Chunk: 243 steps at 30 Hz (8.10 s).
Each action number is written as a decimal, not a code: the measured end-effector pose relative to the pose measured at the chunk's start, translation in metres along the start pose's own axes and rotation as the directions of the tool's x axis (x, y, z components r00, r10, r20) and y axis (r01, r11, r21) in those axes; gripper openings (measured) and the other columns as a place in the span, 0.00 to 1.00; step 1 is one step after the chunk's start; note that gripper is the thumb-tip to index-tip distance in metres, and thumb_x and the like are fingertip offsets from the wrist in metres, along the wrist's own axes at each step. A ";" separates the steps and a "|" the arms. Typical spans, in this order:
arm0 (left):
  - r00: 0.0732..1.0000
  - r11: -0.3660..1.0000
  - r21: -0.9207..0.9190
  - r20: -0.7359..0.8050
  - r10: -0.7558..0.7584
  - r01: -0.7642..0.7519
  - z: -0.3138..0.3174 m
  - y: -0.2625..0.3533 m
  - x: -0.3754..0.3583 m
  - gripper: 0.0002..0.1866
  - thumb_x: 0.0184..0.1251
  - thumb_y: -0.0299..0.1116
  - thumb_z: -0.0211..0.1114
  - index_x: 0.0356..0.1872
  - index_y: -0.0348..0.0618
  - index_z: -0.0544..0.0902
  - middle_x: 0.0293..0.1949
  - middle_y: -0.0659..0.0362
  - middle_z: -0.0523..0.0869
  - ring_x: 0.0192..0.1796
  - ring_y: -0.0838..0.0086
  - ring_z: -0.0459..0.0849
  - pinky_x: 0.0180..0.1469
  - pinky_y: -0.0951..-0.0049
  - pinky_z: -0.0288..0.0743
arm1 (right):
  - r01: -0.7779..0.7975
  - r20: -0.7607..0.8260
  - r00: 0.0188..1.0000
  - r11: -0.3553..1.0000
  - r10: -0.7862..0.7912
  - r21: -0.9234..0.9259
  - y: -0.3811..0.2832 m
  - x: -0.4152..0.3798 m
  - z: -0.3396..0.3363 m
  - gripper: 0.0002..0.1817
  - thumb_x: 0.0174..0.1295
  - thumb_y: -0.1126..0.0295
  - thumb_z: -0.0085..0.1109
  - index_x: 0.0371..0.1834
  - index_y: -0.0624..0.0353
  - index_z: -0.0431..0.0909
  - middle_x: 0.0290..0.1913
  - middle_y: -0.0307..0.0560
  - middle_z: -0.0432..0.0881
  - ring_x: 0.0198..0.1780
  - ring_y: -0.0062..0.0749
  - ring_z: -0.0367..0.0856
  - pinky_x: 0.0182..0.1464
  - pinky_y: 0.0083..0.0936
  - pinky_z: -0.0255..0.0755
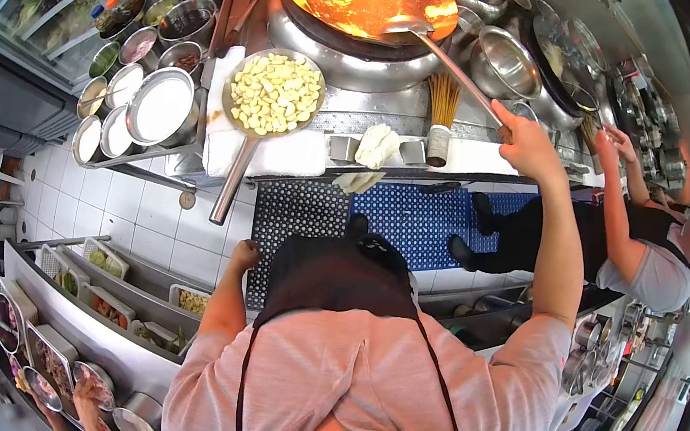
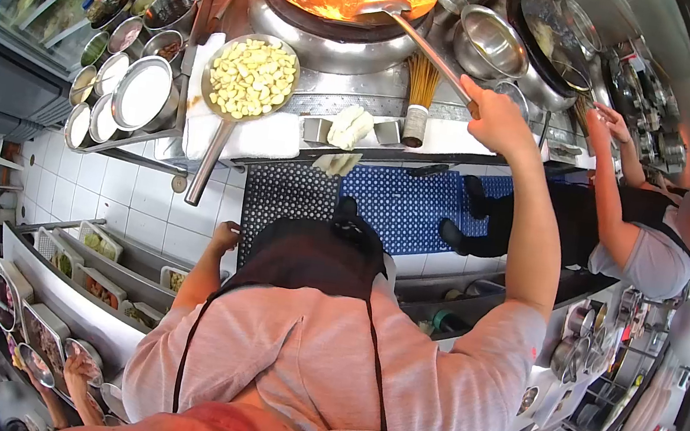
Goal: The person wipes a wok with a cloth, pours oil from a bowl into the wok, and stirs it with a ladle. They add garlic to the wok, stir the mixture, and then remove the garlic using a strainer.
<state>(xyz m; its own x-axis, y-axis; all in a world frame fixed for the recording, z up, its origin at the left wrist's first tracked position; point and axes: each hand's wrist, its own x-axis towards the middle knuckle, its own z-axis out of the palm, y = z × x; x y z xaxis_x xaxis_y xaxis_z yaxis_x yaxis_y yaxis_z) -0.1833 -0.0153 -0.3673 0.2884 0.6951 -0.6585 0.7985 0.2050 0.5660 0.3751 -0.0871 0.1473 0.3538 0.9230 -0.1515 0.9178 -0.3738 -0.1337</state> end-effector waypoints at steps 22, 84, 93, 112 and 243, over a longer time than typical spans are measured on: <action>0.999 0.965 -0.258 -0.005 -0.045 0.042 0.000 0.093 -0.056 0.26 0.46 0.16 0.50 0.51 0.29 0.79 0.21 0.51 0.82 0.18 0.69 0.80 0.19 0.69 0.67 | 0.038 -0.274 0.960 0.946 0.055 0.321 0.021 0.112 0.049 0.19 0.56 0.63 0.66 0.51 0.53 0.80 0.45 0.54 0.86 0.50 0.50 0.84 0.54 0.41 0.76; 0.913 0.382 -0.922 0.206 0.352 0.061 -0.167 0.211 -0.087 0.29 0.69 0.40 0.62 0.63 0.29 0.70 0.30 0.60 0.77 0.22 0.84 0.72 0.16 0.89 0.69 | -0.018 -0.270 0.956 0.945 0.112 0.325 -0.023 0.117 0.045 0.19 0.55 0.65 0.67 0.51 0.54 0.83 0.45 0.49 0.87 0.51 0.48 0.84 0.57 0.38 0.76; 0.936 0.439 -0.898 0.158 0.315 0.004 -0.163 0.209 -0.086 0.28 0.71 0.46 0.58 0.61 0.31 0.74 0.27 0.60 0.80 0.20 0.83 0.75 0.15 0.87 0.69 | 0.013 -0.386 0.918 0.968 0.088 0.251 0.008 0.177 0.072 0.19 0.57 0.62 0.65 0.52 0.50 0.82 0.45 0.48 0.87 0.51 0.49 0.84 0.56 0.41 0.76; 0.933 0.939 -0.316 0.279 0.226 -0.134 0.031 0.083 -0.016 0.14 0.62 0.41 0.63 0.29 0.38 0.85 0.23 0.60 0.83 0.26 0.75 0.78 0.30 0.69 0.74 | -0.016 -0.288 0.953 0.966 0.093 0.259 0.032 0.018 0.030 0.18 0.56 0.71 0.62 0.52 0.59 0.82 0.42 0.55 0.87 0.46 0.49 0.86 0.53 0.39 0.78; 0.994 0.993 -0.067 0.057 -0.094 0.097 -0.141 -0.055 -0.053 0.22 0.52 0.20 0.57 0.52 0.34 0.81 0.22 0.53 0.83 0.20 0.71 0.82 0.21 0.70 0.79 | -0.180 -0.035 0.968 0.788 0.248 0.589 -0.158 0.044 0.006 0.18 0.61 0.70 0.64 0.54 0.65 0.79 0.17 0.40 0.75 0.12 0.20 0.70 0.12 0.20 0.59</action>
<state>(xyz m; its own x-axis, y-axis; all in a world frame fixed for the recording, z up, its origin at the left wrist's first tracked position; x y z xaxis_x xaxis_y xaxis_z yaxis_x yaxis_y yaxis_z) -0.3168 0.0341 -0.2934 0.2419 0.6325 -0.7359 0.7858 0.3172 0.5309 0.2445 0.0122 0.1562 0.5764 0.8041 -0.1452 0.5536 -0.5150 -0.6544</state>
